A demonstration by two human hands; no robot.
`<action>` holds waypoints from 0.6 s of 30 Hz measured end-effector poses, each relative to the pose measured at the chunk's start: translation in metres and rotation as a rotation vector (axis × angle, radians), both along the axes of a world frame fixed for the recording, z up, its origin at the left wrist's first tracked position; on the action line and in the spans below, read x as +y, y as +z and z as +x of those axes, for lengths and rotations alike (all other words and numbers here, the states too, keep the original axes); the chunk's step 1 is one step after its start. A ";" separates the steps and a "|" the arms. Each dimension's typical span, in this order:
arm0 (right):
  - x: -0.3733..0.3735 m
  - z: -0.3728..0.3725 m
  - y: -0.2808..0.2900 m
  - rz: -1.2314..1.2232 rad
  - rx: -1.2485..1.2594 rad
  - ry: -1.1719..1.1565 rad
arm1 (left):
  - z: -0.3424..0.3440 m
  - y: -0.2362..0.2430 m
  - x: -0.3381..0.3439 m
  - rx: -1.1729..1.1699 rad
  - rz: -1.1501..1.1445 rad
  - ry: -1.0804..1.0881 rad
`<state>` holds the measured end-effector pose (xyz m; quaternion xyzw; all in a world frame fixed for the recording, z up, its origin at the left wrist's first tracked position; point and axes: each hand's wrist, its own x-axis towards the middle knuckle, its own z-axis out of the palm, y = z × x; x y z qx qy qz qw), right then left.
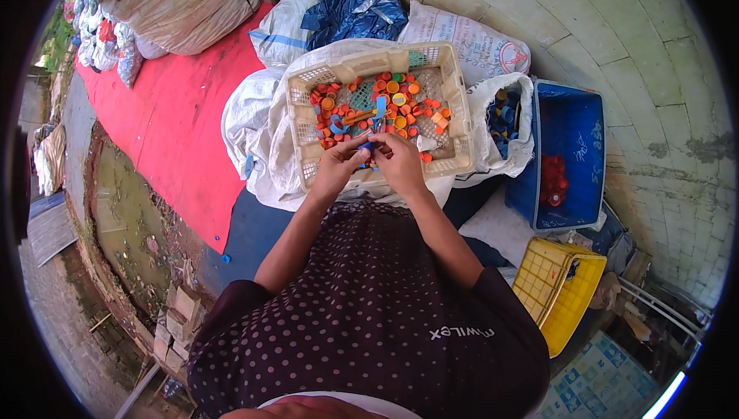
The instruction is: The recorder is sorting plastic bottle caps by color into different containers.
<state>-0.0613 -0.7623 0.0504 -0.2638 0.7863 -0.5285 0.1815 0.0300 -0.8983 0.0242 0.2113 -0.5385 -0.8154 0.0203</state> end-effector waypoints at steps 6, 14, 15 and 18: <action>-0.002 -0.035 -0.012 0.256 -0.133 0.237 | 0.016 -0.006 -0.025 -0.137 -0.159 0.197; 0.022 -0.131 -0.161 0.886 0.143 0.307 | 0.033 0.003 -0.027 -0.072 -0.113 0.443; 0.023 -0.139 -0.174 0.850 0.288 0.272 | 0.035 0.004 -0.022 -0.077 -0.114 0.452; 0.006 -0.158 -0.157 1.026 0.282 0.322 | 0.051 -0.001 -0.010 -0.143 -0.115 0.505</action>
